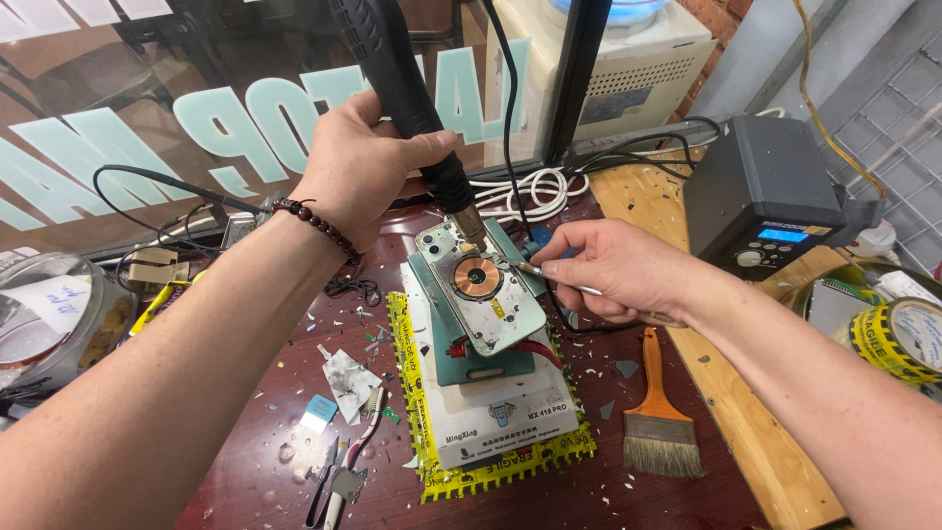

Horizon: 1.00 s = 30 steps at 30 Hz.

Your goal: The person uses a hot air gun and a metal tool to heat and scrape a circular copper coil on a small electronic device mounted on a green stand. The device is held in place while the person repeatedly applies heat and scrapes the surface.

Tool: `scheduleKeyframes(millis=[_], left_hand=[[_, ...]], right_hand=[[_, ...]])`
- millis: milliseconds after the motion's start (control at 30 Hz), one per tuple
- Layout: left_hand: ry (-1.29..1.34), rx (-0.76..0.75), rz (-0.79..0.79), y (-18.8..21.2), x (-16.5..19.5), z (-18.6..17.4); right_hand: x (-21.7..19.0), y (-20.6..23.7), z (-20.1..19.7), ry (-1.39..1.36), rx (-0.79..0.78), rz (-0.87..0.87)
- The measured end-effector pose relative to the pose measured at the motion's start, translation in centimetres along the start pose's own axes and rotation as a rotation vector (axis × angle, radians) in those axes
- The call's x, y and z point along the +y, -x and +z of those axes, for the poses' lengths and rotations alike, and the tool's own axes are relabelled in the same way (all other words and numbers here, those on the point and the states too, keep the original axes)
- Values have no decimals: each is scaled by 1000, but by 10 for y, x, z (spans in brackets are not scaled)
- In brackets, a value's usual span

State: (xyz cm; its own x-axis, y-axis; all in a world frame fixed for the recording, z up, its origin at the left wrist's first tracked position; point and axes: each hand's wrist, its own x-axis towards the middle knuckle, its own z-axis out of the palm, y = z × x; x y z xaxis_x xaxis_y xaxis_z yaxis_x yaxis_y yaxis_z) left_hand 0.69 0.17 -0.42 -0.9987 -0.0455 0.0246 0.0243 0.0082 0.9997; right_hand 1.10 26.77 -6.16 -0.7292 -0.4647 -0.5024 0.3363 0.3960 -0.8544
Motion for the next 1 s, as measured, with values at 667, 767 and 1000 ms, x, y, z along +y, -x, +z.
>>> scheduleKeyframes(millis=[667, 767, 1000], left_hand=[[-10, 6, -29, 20, 22, -30], [-102, 44, -79, 39, 20, -49], [-98, 77, -169, 74, 6, -77]], right_hand=[[4, 3, 14, 505, 406, -377], [0, -9, 22, 660, 386, -459], [-20, -15, 42, 970, 384, -486]])
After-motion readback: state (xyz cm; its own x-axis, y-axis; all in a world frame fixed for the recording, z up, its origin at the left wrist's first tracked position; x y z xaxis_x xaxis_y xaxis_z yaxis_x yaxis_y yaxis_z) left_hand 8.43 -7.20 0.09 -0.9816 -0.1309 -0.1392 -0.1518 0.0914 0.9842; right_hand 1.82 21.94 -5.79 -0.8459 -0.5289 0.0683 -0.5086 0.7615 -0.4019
